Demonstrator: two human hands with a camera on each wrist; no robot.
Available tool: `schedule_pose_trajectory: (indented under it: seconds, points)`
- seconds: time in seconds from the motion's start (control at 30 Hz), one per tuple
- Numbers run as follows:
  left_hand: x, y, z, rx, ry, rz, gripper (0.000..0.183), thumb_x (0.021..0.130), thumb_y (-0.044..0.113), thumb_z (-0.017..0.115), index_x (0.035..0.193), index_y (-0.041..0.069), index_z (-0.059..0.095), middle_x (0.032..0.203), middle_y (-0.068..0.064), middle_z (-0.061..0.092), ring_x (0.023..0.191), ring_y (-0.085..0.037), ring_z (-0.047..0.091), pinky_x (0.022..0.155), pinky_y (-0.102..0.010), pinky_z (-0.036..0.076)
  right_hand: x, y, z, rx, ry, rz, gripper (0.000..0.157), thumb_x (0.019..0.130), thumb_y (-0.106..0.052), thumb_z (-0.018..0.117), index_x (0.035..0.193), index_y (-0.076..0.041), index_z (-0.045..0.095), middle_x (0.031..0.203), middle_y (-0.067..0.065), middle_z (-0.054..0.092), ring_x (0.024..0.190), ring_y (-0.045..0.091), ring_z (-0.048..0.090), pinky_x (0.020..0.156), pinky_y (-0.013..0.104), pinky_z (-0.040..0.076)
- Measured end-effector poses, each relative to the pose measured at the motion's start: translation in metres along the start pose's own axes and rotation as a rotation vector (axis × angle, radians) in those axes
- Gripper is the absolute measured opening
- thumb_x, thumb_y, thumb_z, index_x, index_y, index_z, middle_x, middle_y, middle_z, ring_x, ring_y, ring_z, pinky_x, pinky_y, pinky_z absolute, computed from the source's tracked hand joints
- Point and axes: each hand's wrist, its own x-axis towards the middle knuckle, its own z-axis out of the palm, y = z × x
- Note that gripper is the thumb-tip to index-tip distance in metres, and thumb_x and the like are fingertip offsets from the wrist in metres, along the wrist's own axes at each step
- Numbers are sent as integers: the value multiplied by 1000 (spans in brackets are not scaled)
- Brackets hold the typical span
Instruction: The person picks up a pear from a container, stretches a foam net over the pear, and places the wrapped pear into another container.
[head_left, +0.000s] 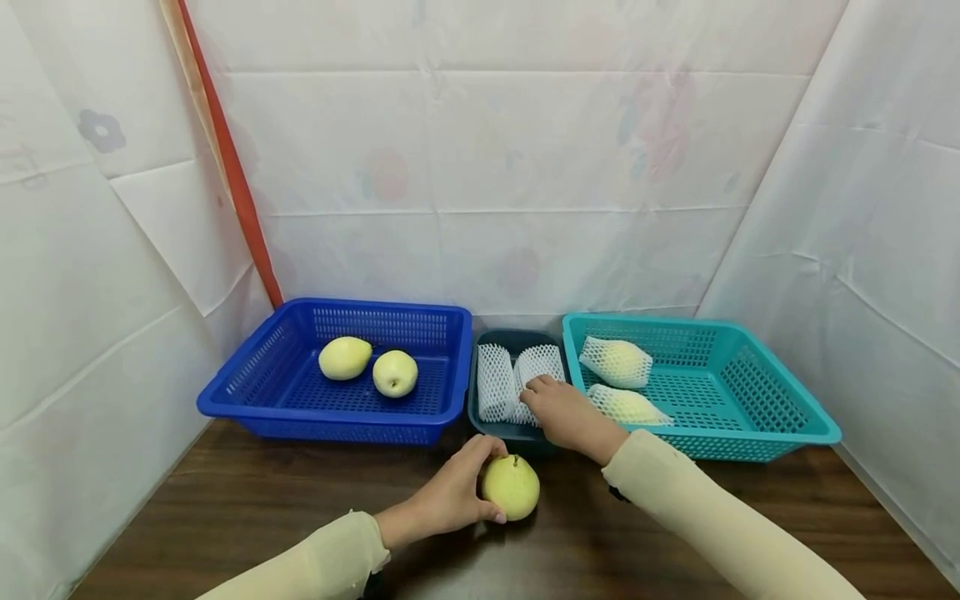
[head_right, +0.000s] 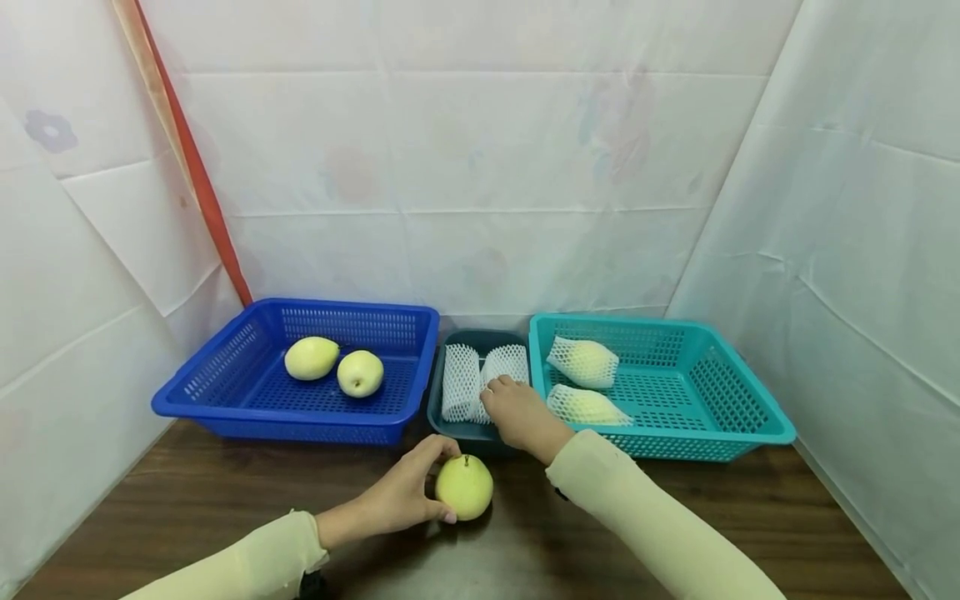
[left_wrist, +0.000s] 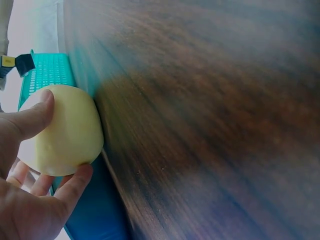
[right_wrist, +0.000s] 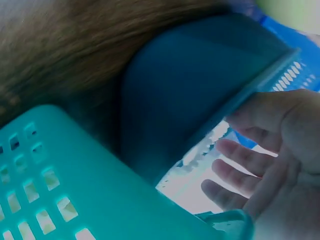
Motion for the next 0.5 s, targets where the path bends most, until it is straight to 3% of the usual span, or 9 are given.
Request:
schedule_pose_trajectory:
  seconds: [0.2,0.5]
  points:
    - [-1,-1,1,-11,-5,-4,66,63,12,90,113,13,48,109,3,48,99,-11,49,86,-34,47,4,1,10,-143,-11,14,16,86,-8,71,100,-5,64,106,12,60,100,26,54,82,37,49]
    - [0,-2,1,-7,-6,-9,65,63,13,90,112,15,47,109,3,48,100,-11,49,87,-35,47,13,7,19,-146,58,45,9,87,-1,67,96,-3,65,96,13,59,89,27,56,73,36,51]
